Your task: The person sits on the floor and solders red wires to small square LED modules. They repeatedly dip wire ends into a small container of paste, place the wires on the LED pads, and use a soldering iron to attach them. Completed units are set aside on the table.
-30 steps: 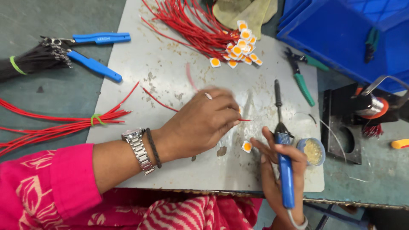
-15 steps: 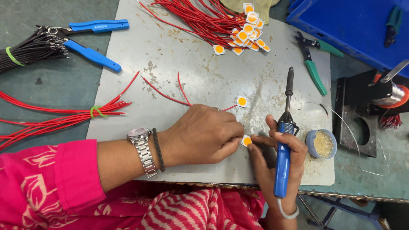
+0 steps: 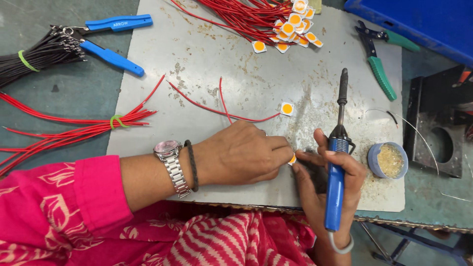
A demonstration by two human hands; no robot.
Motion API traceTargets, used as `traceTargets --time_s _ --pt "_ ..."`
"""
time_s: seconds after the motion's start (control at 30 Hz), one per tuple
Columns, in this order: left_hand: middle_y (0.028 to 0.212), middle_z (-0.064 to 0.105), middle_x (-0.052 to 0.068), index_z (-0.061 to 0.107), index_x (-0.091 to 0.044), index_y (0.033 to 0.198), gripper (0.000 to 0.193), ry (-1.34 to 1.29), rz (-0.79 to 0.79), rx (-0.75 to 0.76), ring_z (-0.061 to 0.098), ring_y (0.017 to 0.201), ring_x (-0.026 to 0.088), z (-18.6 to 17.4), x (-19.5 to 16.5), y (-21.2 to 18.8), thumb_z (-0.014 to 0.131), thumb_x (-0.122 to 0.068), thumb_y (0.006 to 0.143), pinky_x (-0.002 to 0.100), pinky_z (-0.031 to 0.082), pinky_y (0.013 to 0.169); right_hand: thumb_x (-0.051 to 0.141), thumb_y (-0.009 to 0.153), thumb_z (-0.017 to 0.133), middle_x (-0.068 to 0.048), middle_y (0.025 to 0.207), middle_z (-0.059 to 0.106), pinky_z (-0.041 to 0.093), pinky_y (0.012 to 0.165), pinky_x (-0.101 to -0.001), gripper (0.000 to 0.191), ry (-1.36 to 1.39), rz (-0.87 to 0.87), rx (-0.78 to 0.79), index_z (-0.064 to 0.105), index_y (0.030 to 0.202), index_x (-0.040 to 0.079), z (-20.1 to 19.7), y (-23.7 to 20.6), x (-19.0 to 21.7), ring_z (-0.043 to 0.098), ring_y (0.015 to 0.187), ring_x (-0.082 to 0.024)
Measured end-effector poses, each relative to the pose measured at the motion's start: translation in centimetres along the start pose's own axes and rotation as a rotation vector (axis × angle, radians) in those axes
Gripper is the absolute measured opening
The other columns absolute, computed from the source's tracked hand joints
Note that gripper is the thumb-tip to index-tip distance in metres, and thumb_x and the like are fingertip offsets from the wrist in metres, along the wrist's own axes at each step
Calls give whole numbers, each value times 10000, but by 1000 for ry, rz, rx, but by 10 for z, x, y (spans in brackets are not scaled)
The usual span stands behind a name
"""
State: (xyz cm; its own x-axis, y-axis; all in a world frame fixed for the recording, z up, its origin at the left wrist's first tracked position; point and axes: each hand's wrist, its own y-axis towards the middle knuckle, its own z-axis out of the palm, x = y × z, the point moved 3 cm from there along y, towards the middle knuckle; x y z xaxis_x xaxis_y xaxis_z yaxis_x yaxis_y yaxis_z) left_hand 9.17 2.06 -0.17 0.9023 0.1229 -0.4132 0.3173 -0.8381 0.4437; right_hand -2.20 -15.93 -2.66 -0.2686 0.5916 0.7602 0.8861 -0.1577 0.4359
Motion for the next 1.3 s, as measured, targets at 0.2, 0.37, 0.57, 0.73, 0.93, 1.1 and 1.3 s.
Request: traceTargets --time_s 0.2,0.37,0.57,0.73,0.93,1.1,1.3 --pt "874 654 75 620 -49 941 156 -10 2 -12 661 637 304 0 0 1 669 -177 868 451 507 542 32 1079 592 -298 1193 689 645 845 -366 299 174 76 -324 445 1336 -6 -15 -7 11 763 1100 -309" --pt "904 661 74 614 -45 927 121 6 4 -16 656 625 302 3 1 1 642 -150 875 449 507 544 359 1071 473 -216 982 720 686 696 -320 469 369 433 -290 484 1319 -39 -67 19 42 781 847 -257" --pt "897 656 81 603 -50 871 94 -3 -7 -1 652 631 314 5 2 1 635 -139 864 462 502 556 359 1183 499 -194 1021 669 596 811 -322 455 140 -190 -505 480 1375 -53 -117 -77 -82 723 907 -266" --pt "894 654 87 606 -46 840 110 -27 -7 -2 657 642 321 3 2 2 639 -151 843 471 500 557 191 1186 563 -193 908 650 598 840 -329 268 294 -99 -262 576 1081 -54 -177 -76 -138 698 819 -233" --pt "872 648 83 594 -43 815 110 -4 -15 4 662 649 324 2 3 2 638 -137 849 475 507 559 72 1052 586 -211 892 668 508 662 -240 186 49 -22 -372 558 916 -53 -121 -55 -54 602 687 -156" --pt "857 645 85 591 -43 812 114 6 -11 -5 670 655 326 2 3 2 643 -140 843 483 505 547 135 1007 664 -207 790 631 471 573 -252 262 -25 99 -374 574 887 -80 -96 -18 -4 560 578 -153" --pt "877 657 87 599 -42 802 118 2 -21 -3 670 650 333 2 2 3 644 -144 840 486 503 539 163 1051 685 -191 859 674 542 644 -217 242 -71 89 -130 623 966 -55 -97 2 24 662 681 -123"
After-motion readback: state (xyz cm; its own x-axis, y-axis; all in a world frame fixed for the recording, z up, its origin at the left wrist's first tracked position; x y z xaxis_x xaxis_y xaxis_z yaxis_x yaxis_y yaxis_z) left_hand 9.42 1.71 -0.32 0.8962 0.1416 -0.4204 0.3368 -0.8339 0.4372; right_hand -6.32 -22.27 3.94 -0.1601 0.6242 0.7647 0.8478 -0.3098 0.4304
